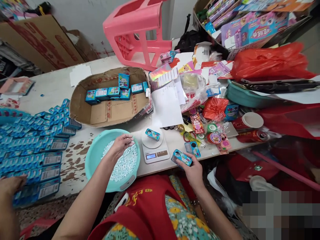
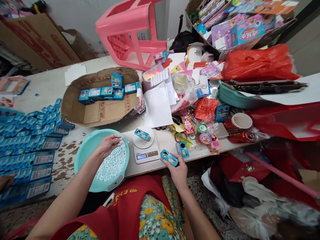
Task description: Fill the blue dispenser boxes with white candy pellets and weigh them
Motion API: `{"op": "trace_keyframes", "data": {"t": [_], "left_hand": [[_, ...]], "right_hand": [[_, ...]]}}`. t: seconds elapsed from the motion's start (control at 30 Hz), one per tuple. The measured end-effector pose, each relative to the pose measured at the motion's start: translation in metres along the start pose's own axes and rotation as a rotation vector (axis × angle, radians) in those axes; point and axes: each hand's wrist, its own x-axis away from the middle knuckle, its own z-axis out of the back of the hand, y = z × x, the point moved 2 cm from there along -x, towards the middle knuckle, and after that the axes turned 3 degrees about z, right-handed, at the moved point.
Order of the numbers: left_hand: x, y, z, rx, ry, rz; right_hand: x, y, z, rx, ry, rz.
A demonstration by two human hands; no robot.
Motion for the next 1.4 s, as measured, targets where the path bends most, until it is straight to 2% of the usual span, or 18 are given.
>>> {"op": "trace_keyframes", "data": {"t": [0.17, 0.27, 0.37, 0.43, 0.5, 0.57, 0.63, 0.73, 0.83, 0.93, 1.0, 1.07, 1.23, 1.33, 1.4], "left_hand": [[0.005, -0.021, 0.043, 0.04, 0.054, -0.002], [0.008, -0.034, 0.062, 0.015, 0.089, 0.013], [0.01, -0.038, 0.07, -0.124, 0.032, 0.022], [0.009, -0.034, 0.067, -0.195, -0.026, -0.009], [0.006, -0.026, 0.056, -0.257, -0.098, -0.074], [0.0, -0.016, 0.037, -0.372, -0.167, -0.201], [-0.005, -0.006, 0.011, -0.585, -0.206, -0.385], [-0.015, 0.002, -0.031, -1.033, -0.171, -0.614], [-0.026, 0.001, -0.06, -1.282, -0.139, -0.673], [-0.034, -0.001, -0.066, -1.288, -0.132, -0.674], [-0.031, 0.001, -0.059, -1.289, -0.117, -0.668], [-0.019, 0.01, -0.042, -1.25, -0.055, -0.669], [0.032, 0.035, 0.024, -0.868, 0.14, -0.735], [0.056, 0.027, 0.06, -0.673, 0.185, -0.725], [0.066, 0.013, 0.075, -0.661, 0.201, -0.716]], "right_hand": [[0.014, -0.003, -0.015, -0.013, 0.037, -0.03], [0.025, -0.005, -0.026, -0.021, 0.064, -0.035], [0.038, -0.006, -0.036, -0.008, 0.092, -0.043], [0.048, -0.005, -0.04, 0.006, 0.117, -0.043], [0.059, -0.005, -0.043, 0.018, 0.142, -0.044], [0.07, -0.006, -0.043, 0.032, 0.158, -0.054], [0.079, -0.006, -0.042, 0.046, 0.168, -0.069], [0.086, -0.005, -0.041, 0.067, 0.171, -0.079], [0.082, -0.002, -0.038, 0.086, 0.184, -0.082], [0.069, -0.003, -0.039, 0.093, 0.196, -0.076], [0.056, -0.011, -0.045, 0.102, 0.178, -0.043], [0.04, -0.024, -0.056, 0.13, 0.138, 0.033], [-0.014, -0.051, -0.112, 0.145, 0.003, 0.324], [-0.041, -0.053, -0.144, 0.162, -0.076, 0.476], [-0.045, -0.057, -0.154, 0.209, -0.091, 0.55]]}}
